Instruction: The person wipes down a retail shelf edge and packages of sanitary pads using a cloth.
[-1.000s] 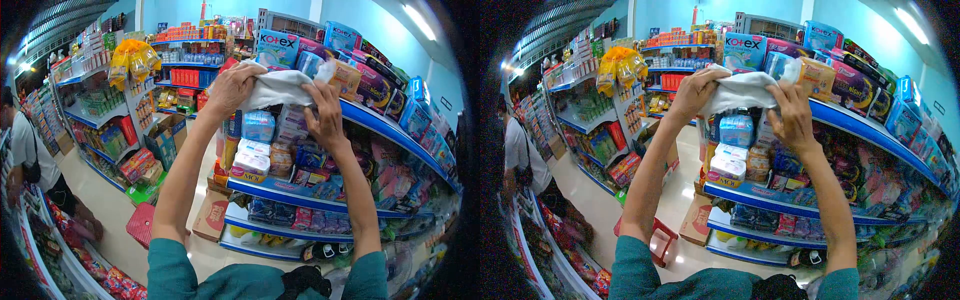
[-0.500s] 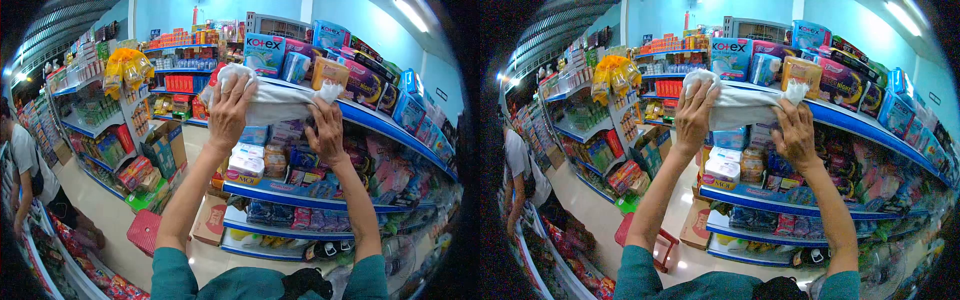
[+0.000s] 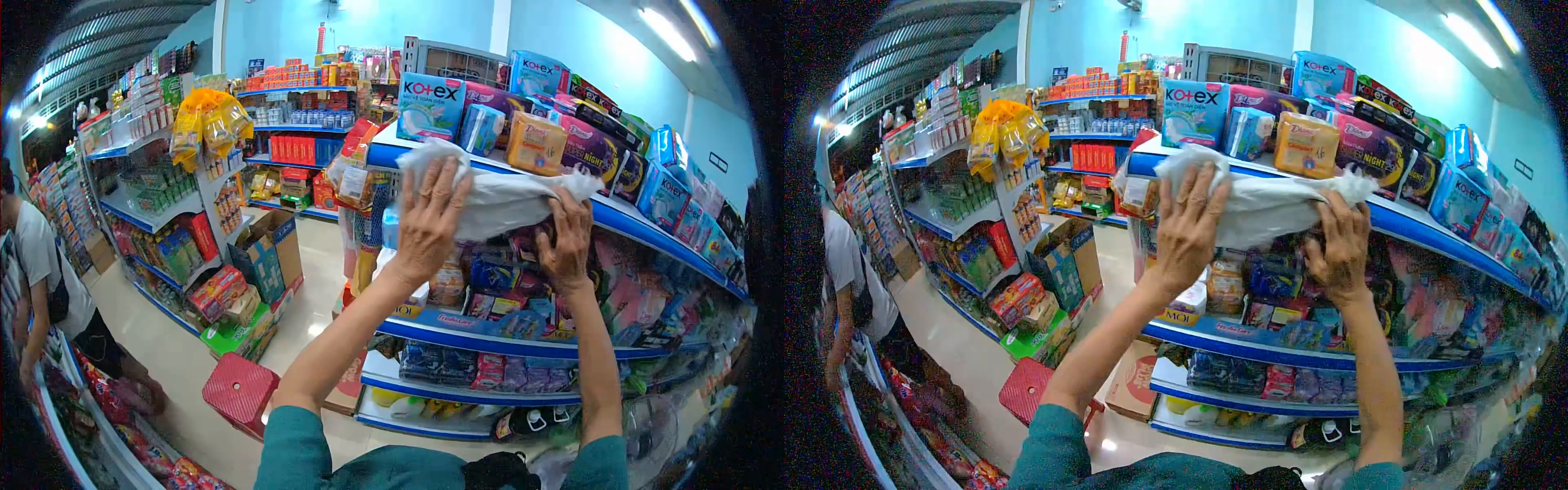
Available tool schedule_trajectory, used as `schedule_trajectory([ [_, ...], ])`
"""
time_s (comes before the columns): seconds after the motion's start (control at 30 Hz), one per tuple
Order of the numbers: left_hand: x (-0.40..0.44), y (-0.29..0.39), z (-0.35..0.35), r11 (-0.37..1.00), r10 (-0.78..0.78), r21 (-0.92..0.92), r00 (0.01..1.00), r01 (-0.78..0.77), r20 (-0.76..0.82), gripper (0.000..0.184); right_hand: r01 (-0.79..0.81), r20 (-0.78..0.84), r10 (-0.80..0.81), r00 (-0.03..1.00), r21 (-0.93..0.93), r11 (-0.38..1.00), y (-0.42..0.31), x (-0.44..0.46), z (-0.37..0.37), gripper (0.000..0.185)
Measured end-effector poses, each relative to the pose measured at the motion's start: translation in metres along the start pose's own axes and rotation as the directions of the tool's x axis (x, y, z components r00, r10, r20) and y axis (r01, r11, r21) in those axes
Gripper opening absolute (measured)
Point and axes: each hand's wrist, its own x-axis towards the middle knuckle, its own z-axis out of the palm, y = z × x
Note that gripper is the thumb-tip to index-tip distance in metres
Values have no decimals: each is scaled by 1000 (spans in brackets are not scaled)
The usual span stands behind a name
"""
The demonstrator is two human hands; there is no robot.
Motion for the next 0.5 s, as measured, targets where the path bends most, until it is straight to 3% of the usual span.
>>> schedule_trajectory([
  [0.5,7,38,17,990,80,-118,996,-75,46,49,-107,-42,102,994,-145,984,42,-29,-13,50],
])
